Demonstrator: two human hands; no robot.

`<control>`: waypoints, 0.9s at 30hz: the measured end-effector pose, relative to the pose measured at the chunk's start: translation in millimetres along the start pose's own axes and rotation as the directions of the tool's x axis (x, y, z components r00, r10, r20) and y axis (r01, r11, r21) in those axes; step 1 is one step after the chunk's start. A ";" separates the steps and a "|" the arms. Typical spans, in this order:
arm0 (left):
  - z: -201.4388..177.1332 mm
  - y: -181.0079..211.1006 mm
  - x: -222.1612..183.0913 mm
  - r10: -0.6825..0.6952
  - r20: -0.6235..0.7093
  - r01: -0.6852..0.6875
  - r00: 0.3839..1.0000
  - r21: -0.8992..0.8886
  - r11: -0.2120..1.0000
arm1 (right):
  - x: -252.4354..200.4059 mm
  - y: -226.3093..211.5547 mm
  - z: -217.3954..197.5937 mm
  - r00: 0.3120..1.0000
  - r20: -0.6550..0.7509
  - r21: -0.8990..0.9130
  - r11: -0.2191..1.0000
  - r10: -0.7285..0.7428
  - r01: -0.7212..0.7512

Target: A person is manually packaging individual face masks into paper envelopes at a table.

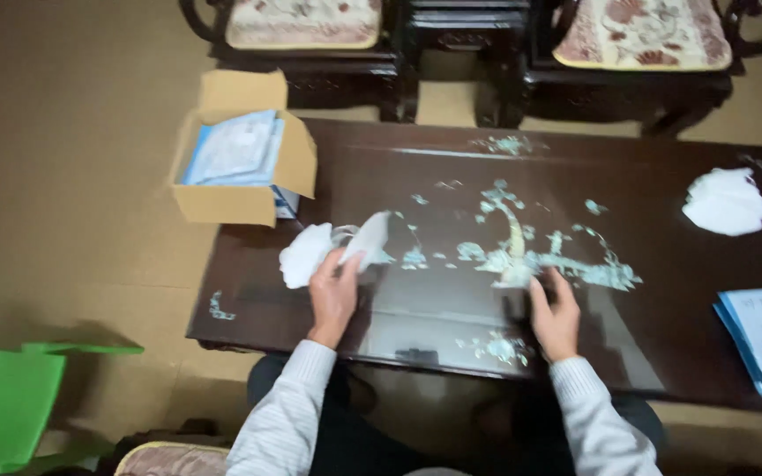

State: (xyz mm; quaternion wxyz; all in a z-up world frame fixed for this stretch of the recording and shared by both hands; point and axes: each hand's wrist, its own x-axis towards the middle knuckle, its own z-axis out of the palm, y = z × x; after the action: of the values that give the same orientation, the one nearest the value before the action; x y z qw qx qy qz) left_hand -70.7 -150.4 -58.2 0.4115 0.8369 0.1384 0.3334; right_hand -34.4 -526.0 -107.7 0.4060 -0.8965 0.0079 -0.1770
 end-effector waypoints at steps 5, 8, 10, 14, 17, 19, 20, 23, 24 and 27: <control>65.5 65.8 -36.2 -0.536 0.499 0.691 0.681 -0.195 0.696 | 15.5 -80.2 16.2 0.835 0.491 0.773 0.319 0.248 -0.549; 97.9 73.7 -48.1 -0.547 0.581 0.769 0.603 -0.242 0.591 | 14.3 -59.7 43.3 0.765 0.585 0.662 0.387 0.268 -0.642; 96.1 100.4 -46.4 -0.564 0.628 0.835 0.536 -0.295 0.465 | 14.9 -23.8 68.9 0.746 0.573 0.648 0.370 0.340 -0.666; 133.9 71.2 -66.9 -0.537 0.735 0.910 0.414 -0.315 0.271 | 14.7 -13.5 83.2 0.659 0.567 0.537 0.384 0.495 -0.751; 146.9 49.0 -75.1 -0.597 0.698 0.918 0.396 -0.302 0.256 | 16.0 -33.4 68.4 0.642 0.626 0.472 0.440 0.443 -0.764; 140.6 54.7 -70.8 -0.595 0.704 0.922 0.387 -0.288 0.259 | 14.7 -28.0 68.9 0.635 0.632 0.470 0.432 0.445 -0.770; 137.5 58.1 -68.0 -0.590 0.712 0.924 0.380 -0.274 0.265 | 14.7 -25.8 68.9 0.632 0.634 0.472 0.424 0.446 -0.773; 127.8 65.8 -65.2 -0.544 0.755 0.925 0.367 -0.234 0.299 | 15.8 -43.6 60.1 0.613 0.637 0.452 0.418 0.467 -0.788; 131.6 59.0 -67.3 -0.543 0.754 0.924 0.370 -0.238 0.300 | 17.0 -45.9 57.9 0.615 0.637 0.454 0.420 0.464 -0.786; 135.6 46.5 -71.2 -0.486 0.786 0.920 0.381 -0.272 0.281 | 17.5 -47.0 56.1 0.610 0.655 0.457 0.410 0.445 -0.789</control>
State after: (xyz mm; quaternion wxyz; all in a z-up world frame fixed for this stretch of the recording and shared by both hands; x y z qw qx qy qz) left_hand -34.2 -296.3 -113.1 0.8135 0.5037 0.2544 -0.1411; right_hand -6.0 -456.6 -102.0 0.7449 -0.6051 0.1892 0.2080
